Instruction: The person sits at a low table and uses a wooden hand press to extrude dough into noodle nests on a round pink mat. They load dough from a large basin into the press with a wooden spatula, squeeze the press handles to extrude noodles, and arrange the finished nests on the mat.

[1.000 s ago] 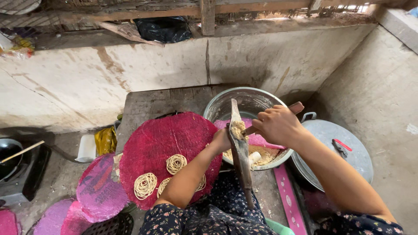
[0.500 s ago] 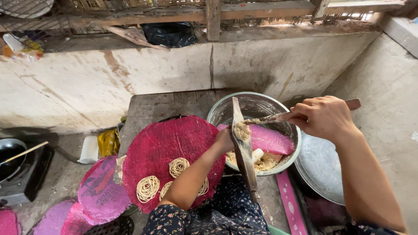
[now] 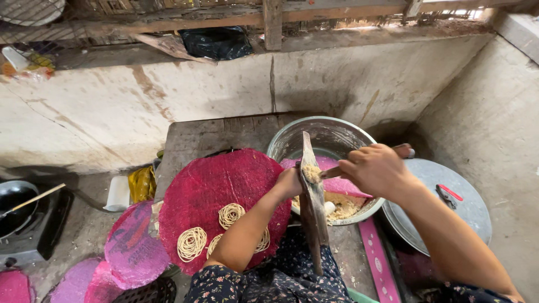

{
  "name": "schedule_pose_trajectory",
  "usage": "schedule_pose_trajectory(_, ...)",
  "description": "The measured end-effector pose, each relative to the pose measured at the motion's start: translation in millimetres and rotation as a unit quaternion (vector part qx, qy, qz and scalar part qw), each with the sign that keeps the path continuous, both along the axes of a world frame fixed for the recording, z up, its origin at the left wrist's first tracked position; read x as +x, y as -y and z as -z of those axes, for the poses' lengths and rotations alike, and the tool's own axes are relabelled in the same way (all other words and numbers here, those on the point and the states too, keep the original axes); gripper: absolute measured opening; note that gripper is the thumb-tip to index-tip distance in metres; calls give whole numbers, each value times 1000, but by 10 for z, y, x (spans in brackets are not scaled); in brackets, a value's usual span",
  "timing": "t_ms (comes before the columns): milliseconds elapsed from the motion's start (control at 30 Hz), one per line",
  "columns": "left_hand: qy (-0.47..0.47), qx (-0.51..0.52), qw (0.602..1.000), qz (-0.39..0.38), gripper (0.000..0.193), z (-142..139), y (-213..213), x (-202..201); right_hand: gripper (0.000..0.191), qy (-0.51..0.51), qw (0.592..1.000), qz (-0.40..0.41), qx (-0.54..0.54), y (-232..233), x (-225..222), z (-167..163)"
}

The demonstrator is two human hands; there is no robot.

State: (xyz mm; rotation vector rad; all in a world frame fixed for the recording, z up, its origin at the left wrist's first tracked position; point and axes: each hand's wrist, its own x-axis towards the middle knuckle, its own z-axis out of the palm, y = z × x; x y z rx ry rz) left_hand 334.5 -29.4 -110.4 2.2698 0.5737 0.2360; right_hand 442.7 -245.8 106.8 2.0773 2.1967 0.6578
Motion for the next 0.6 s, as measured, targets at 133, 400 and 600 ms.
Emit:
schedule_pose_trajectory(133,119,-182,975,-45,43,58,-191,-50,16,-110,971,95,192,587,266,-49)
schedule_pose_trajectory(400,95,75,993,-1,31,216,-53,260,26,-442,805,251,305,345,-56,1399)
schedule_pose_trajectory(600,150,-361,918,-70,43,118,-229,83,30,-395,859,167,279,632,-40,1417)
